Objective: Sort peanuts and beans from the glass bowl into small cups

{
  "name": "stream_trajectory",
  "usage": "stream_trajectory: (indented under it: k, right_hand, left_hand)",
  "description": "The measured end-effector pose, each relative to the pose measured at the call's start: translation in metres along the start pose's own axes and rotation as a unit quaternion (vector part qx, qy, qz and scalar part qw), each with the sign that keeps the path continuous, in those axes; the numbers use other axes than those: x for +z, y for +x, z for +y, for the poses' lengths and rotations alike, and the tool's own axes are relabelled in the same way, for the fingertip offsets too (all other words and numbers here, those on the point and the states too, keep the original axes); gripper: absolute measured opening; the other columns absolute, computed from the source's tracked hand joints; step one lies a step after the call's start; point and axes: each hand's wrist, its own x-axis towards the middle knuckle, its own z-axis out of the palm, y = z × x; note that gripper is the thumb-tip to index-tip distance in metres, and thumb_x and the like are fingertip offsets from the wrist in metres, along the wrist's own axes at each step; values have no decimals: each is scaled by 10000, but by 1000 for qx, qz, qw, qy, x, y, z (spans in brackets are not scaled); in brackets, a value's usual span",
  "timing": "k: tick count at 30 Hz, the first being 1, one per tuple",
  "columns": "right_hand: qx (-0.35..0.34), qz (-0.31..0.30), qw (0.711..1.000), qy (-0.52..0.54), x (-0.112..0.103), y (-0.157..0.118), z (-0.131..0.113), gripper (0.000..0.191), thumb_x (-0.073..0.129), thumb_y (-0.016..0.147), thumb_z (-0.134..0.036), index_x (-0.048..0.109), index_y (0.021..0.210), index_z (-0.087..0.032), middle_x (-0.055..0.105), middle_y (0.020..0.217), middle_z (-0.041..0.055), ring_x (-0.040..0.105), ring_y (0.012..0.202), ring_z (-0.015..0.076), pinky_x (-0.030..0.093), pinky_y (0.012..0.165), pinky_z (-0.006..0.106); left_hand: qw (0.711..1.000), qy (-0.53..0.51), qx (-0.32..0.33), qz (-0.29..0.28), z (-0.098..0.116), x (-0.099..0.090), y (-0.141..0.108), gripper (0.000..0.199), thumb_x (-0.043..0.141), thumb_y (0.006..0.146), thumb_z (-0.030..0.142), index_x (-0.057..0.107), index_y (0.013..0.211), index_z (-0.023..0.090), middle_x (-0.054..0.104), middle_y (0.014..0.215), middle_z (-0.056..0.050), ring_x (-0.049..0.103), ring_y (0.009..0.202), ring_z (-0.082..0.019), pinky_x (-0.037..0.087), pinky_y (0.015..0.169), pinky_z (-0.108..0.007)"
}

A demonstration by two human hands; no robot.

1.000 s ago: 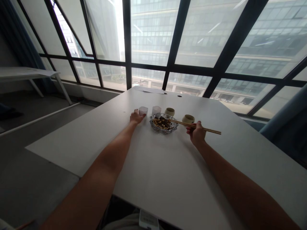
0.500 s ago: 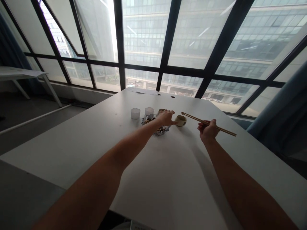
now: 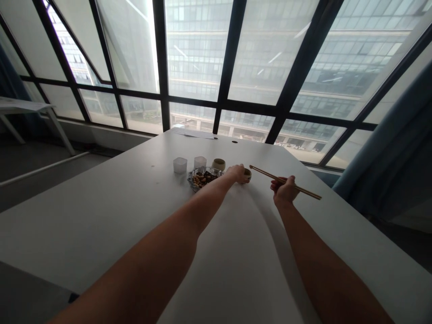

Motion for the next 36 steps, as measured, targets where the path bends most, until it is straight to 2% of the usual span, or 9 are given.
stream_trajectory:
  k: [2,5,8,12,17,24,31,36]
  right_hand:
    - [-8,-1,1000,-2,0,-2,-1,440,395,1010,-468,499,677,-200,530,388,-35,457,269,93,361,280,178]
    - [-38,-3,999,-8,0,-4,-1,446,397,1007,-464,505,666,-197,534,392,-33,465,276,94,360,277,180]
    - [-65,-8,998,-16,0,-5,-1,464,419,994,-500,511,653,-199,544,400,-30,476,281,97,362,275,186]
    - [-67,-26,997,-16,1,-7,1,476,441,980,-539,517,651,-203,550,406,-32,487,284,99,372,279,189]
    - [-80,-39,996,-27,2,-11,1,488,436,990,-525,546,652,-190,572,413,-22,493,289,96,383,291,187]
    - [-135,-106,982,-77,3,-22,2,559,536,889,-691,591,700,-167,629,472,-4,544,335,96,427,339,186]
    - [-142,-66,985,-66,7,-28,0,591,463,922,-692,573,652,-177,598,431,-2,509,299,99,388,307,186]
    - [-130,-63,988,-58,8,-29,1,588,456,926,-684,570,645,-181,597,429,-4,507,296,97,380,300,185]
  left_hand:
    - [1000,3,14,15,1,-1,1,743,751,745,534,520,1306,106,639,1293,-185,631,1173,-294,513,933,-330]
    - [997,15,49,49,-2,-4,-2,738,796,710,400,512,1321,98,591,1353,-173,564,1244,-298,452,1042,-337]
    - [989,31,102,103,-9,-10,-9,749,765,721,285,460,1382,109,527,1421,-160,487,1306,-301,403,1102,-356]
    - [977,48,147,148,-21,-16,-15,730,726,726,226,453,1389,91,519,1419,-166,480,1287,-300,395,1105,-359]
    - [981,49,133,132,-27,-15,-14,766,777,707,347,476,1368,104,554,1388,-166,513,1271,-293,402,1096,-352]
    - [992,39,85,86,-23,-11,-12,765,779,682,584,605,1241,91,679,1218,-176,646,1117,-321,505,948,-351]
    - [997,46,38,39,-23,-10,-11,724,731,725,647,664,1176,84,704,1174,-206,663,1097,-339,506,919,-360]
    - [998,48,26,26,-22,-11,-12,687,729,745,644,679,1161,99,709,1174,-206,656,1129,-342,459,1002,-391]
